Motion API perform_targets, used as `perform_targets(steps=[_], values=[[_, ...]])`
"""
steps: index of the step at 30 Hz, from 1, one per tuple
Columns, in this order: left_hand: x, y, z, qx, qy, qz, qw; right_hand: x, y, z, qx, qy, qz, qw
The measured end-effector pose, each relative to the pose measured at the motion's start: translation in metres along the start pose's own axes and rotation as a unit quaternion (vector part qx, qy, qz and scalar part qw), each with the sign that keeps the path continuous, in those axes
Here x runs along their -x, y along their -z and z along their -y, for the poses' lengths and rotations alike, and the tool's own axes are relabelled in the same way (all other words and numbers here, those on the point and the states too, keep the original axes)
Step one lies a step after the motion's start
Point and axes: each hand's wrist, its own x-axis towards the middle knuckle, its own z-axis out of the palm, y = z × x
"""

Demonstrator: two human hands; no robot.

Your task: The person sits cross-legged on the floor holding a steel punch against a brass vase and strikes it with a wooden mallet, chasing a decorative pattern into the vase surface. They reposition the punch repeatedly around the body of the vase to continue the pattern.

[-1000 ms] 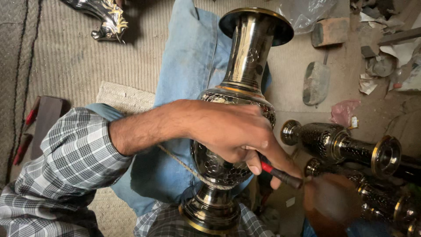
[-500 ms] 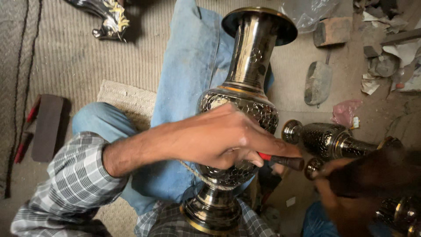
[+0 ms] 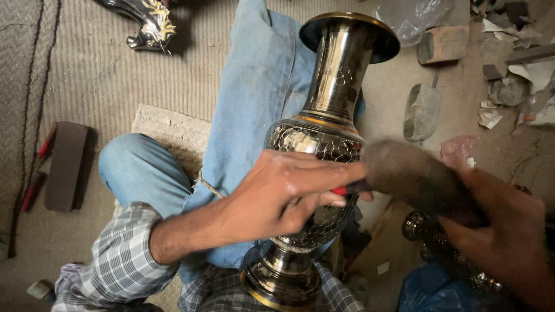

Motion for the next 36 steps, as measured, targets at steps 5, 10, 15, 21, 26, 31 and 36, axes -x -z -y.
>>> perform_targets(steps=[5,10,15,21,26,31,36], values=[[0.014,-0.005,-0.012,-0.03,0.05,-0.077,0.995,-0.029,0.021,0.001,-0.026,0.165,0.08,0.983],[0.022,-0.018,-0.02,-0.002,0.071,-0.174,0.982,-0.067,0.027,-0.011,-0.088,0.154,0.13,0.976],[0.028,-0.029,-0.021,0.029,0.106,-0.242,0.964,-0.09,0.009,0.002,-0.069,0.176,0.166,0.968],[0.037,-0.048,-0.019,0.041,0.153,-0.331,0.93,-0.105,0.058,0.046,0.22,0.263,0.267,0.901],[0.049,-0.067,-0.011,0.079,0.169,-0.396,0.899,-0.116,0.062,0.093,0.39,0.361,0.25,0.81],[0.064,-0.087,0.002,0.134,0.076,-0.443,0.883,-0.113,0.072,0.132,0.264,0.434,0.216,0.834],[0.07,-0.097,0.011,0.027,0.119,-0.488,0.864,-0.099,0.076,0.165,0.165,0.495,0.166,0.837]])
